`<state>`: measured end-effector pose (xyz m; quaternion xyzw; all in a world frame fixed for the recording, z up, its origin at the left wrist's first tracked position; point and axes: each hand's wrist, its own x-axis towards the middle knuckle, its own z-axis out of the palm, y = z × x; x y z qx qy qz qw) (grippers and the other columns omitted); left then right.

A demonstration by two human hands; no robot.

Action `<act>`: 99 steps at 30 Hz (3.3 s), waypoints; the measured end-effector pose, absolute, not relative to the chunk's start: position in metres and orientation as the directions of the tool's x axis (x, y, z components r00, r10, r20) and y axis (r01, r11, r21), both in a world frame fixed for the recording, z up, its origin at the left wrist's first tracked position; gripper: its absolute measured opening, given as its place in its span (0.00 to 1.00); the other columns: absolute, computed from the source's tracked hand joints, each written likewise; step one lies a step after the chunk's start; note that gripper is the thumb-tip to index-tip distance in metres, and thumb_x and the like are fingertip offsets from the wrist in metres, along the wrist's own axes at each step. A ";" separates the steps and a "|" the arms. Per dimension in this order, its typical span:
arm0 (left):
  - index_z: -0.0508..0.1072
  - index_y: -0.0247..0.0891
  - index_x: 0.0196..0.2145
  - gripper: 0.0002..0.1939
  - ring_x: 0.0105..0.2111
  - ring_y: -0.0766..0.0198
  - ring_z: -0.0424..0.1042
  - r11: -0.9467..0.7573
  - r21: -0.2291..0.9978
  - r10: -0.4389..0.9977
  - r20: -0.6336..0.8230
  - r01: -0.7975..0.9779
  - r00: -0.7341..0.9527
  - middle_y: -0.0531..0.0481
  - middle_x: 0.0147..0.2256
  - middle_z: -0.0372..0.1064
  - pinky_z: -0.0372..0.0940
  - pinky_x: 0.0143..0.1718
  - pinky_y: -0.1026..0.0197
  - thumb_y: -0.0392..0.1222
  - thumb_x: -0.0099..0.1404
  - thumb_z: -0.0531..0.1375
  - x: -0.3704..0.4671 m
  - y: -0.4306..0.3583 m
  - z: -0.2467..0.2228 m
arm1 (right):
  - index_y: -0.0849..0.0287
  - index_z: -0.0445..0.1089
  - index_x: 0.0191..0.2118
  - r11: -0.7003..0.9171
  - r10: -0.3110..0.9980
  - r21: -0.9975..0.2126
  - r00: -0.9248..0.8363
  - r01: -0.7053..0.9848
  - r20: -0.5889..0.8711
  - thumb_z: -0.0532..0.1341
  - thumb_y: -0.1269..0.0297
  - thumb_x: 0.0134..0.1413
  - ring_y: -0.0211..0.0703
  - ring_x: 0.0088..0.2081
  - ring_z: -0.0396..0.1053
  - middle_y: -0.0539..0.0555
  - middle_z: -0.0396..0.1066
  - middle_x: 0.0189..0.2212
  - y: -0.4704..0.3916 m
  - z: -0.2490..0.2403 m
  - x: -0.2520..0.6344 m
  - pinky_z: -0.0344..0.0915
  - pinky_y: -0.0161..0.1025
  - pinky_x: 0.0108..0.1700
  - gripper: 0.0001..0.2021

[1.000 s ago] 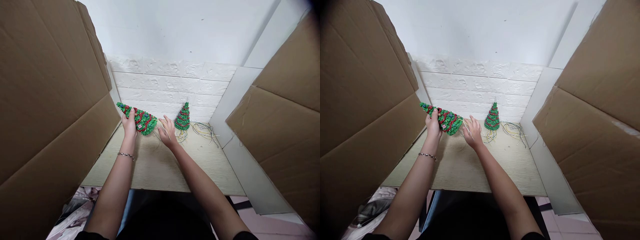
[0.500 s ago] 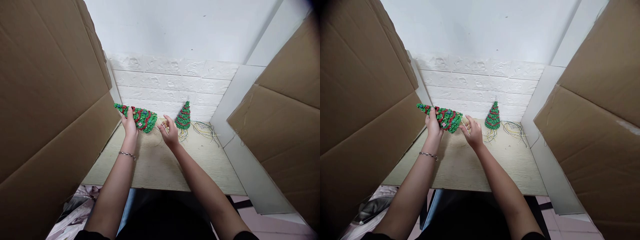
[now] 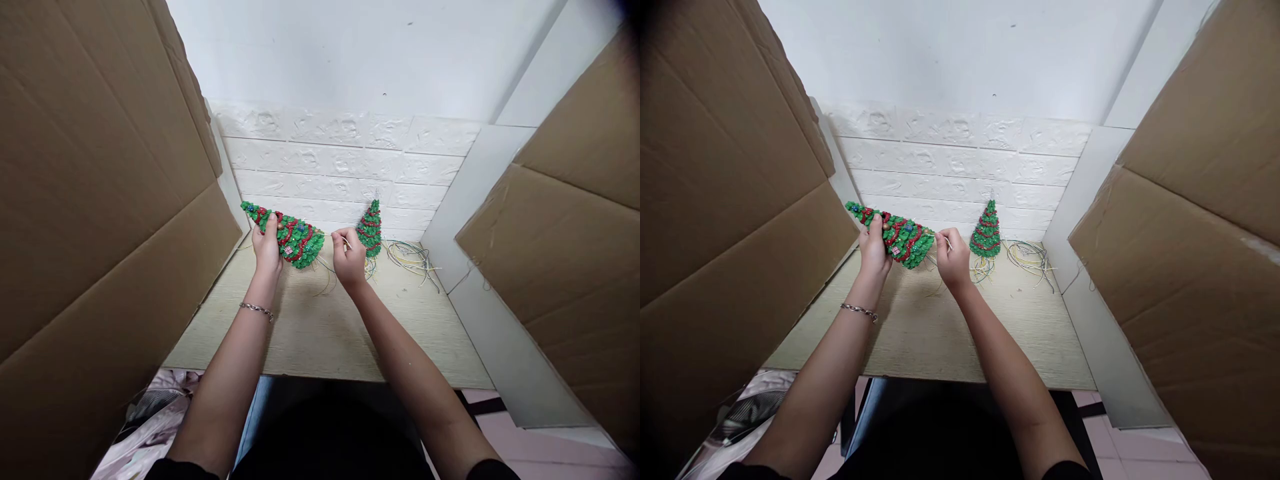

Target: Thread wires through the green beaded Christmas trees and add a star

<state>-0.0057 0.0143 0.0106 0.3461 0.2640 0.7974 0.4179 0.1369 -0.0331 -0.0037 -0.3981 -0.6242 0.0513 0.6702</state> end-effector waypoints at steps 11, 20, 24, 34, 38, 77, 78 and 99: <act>0.62 0.36 0.23 0.23 0.23 0.70 0.64 -0.432 0.745 0.897 0.296 -0.508 -0.328 0.54 0.23 0.61 0.64 0.26 0.65 0.55 0.43 0.67 -0.001 0.018 0.004 | 0.59 0.65 0.34 0.628 0.675 -0.688 0.185 0.363 0.714 0.55 0.55 0.54 0.35 0.25 0.62 0.49 0.66 0.24 -0.028 -0.008 0.134 0.60 0.34 0.29 0.12; 0.62 0.36 0.24 0.23 0.23 0.69 0.64 -0.441 0.733 0.891 0.289 -0.518 -0.349 0.54 0.23 0.61 0.63 0.26 0.64 0.54 0.42 0.68 -0.004 0.019 0.005 | 0.60 0.67 0.30 0.646 0.663 -0.729 0.307 0.227 0.683 0.58 0.55 0.51 0.37 0.28 0.67 0.52 0.70 0.27 -0.027 -0.007 0.140 0.64 0.36 0.33 0.12; 0.63 0.35 0.25 0.24 0.23 0.70 0.64 -0.447 0.737 0.884 0.278 -0.507 -0.375 0.54 0.23 0.61 0.63 0.26 0.65 0.54 0.41 0.68 -0.003 0.018 0.005 | 0.61 0.68 0.29 0.622 0.701 -0.747 0.259 0.234 0.665 0.59 0.55 0.49 0.35 0.26 0.65 0.51 0.69 0.25 -0.030 -0.003 0.140 0.62 0.34 0.30 0.13; 0.62 0.34 0.23 0.22 0.24 0.70 0.65 -0.442 0.744 0.886 0.273 -0.502 -0.375 0.53 0.23 0.63 0.64 0.28 0.65 0.53 0.43 0.67 -0.007 0.022 0.003 | 0.62 0.68 0.24 0.581 0.673 -0.742 0.314 0.335 0.670 0.59 0.55 0.47 0.31 0.21 0.55 0.48 0.62 0.17 -0.034 -0.002 0.140 0.54 0.31 0.25 0.13; 0.63 0.34 0.25 0.22 0.23 0.69 0.65 -0.446 0.754 0.882 0.277 -0.483 -0.381 0.54 0.23 0.62 0.63 0.27 0.65 0.53 0.43 0.67 -0.005 0.022 0.002 | 0.62 0.67 0.24 0.576 0.676 -0.743 0.313 0.340 0.667 0.58 0.55 0.47 0.31 0.19 0.52 0.46 0.57 0.15 -0.032 -0.005 0.138 0.52 0.31 0.25 0.14; 0.65 0.36 0.25 0.22 0.22 0.69 0.64 -0.456 0.767 0.883 0.323 -0.451 -0.342 0.54 0.22 0.62 0.63 0.25 0.64 0.54 0.42 0.68 -0.005 0.020 0.003 | 0.60 0.74 0.31 0.600 0.733 -0.768 0.230 0.224 0.640 0.57 0.61 0.49 0.40 0.37 0.69 0.56 0.72 0.33 -0.022 -0.013 0.137 0.66 0.38 0.39 0.10; 0.65 0.35 0.25 0.22 0.22 0.69 0.64 -0.457 0.768 0.882 0.326 -0.449 -0.341 0.53 0.22 0.62 0.63 0.25 0.64 0.54 0.43 0.68 -0.005 0.020 0.003 | 0.60 0.74 0.31 0.615 0.717 -0.743 0.205 0.266 0.667 0.57 0.62 0.50 0.41 0.38 0.69 0.56 0.73 0.33 -0.022 -0.014 0.136 0.66 0.38 0.41 0.10; 0.62 0.36 0.23 0.23 0.22 0.70 0.64 -0.441 0.748 0.883 0.265 -0.496 -0.387 0.54 0.23 0.61 0.63 0.25 0.65 0.54 0.42 0.68 -0.009 0.021 0.006 | 0.60 0.66 0.47 0.754 0.498 -0.410 -0.041 0.513 0.866 0.52 0.59 0.57 0.44 0.43 0.64 0.57 0.69 0.40 -0.027 -0.021 0.137 0.60 0.42 0.47 0.16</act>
